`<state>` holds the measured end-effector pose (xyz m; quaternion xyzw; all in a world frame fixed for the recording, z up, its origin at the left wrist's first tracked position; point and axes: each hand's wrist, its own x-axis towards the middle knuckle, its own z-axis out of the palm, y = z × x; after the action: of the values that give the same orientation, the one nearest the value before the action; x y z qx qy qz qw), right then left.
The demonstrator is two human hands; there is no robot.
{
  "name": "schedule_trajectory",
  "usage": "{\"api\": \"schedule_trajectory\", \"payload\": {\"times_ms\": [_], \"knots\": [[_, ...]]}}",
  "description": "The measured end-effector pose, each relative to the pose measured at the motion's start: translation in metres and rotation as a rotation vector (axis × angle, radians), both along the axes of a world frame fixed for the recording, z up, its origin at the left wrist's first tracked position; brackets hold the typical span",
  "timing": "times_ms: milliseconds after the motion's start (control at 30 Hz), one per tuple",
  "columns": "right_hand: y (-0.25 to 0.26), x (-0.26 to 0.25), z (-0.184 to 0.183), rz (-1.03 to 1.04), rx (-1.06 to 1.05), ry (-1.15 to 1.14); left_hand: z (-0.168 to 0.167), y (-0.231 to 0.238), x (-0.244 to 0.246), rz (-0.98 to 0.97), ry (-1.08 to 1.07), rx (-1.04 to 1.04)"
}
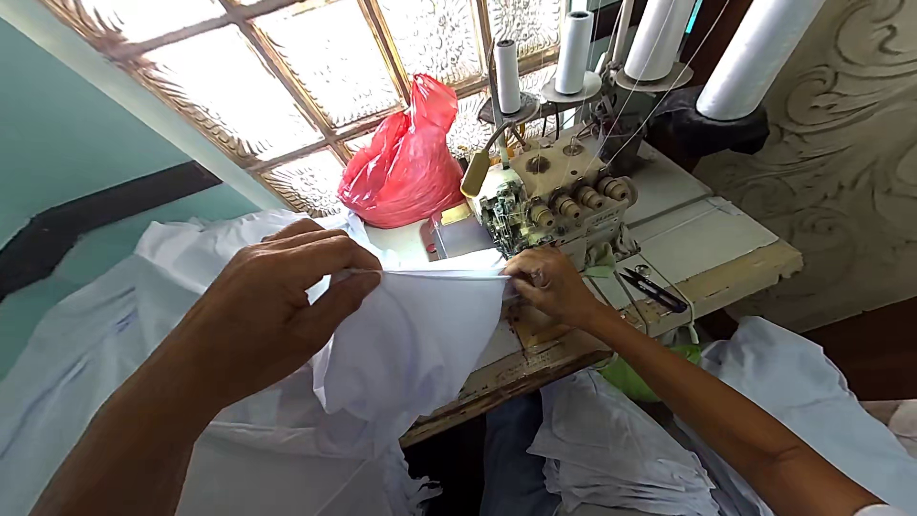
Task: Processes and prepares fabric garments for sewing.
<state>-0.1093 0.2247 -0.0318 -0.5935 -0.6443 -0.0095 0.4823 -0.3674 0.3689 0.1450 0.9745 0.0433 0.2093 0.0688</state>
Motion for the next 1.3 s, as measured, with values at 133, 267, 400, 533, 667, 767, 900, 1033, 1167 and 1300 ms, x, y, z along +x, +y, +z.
{"api": "schedule_trajectory", "payload": {"times_ms": [133, 267, 400, 533, 667, 767, 900, 1033, 1167, 1300], "knots": [[0.009, -0.015, 0.015, 0.139, 0.043, 0.183, -0.005, 0.004, -0.001, 0.038, -0.026, -0.013], [0.014, -0.022, 0.026, 0.180, 0.085, 0.143, -0.007, 0.003, -0.003, 0.043, -0.031, -0.013], [0.005, -0.014, 0.023, 0.204, 0.022, 0.104, -0.010, 0.005, -0.003, 0.044, -0.028, 0.004], [-0.009, -0.005, 0.018, 0.245, -0.077, 0.097, -0.014, 0.000, 0.009, 0.048, -0.022, 0.005], [-0.021, 0.001, 0.012, 0.325, -0.201, 0.198, -0.020, -0.006, 0.022, 0.032, -0.007, -0.007], [-0.027, 0.001, 0.008, 0.377, -0.198, 0.286, -0.024, -0.013, 0.030, 0.012, 0.000, -0.028], [-0.036, 0.004, 0.012, 0.402, -0.149, 0.217, -0.030, -0.023, 0.035, -0.056, 0.017, -0.011], [-0.056, 0.006, 0.000, 0.334, -0.157, 0.051, -0.036, -0.024, 0.035, -0.128, 0.046, 0.027], [-0.062, 0.003, -0.021, 0.295, -0.171, -0.044, -0.046, -0.028, 0.043, -0.149, 0.080, 0.050], [-0.051, 0.002, -0.024, 0.216, -0.088, -0.105, -0.047, -0.036, 0.051, -0.143, 0.070, 0.085]]}}
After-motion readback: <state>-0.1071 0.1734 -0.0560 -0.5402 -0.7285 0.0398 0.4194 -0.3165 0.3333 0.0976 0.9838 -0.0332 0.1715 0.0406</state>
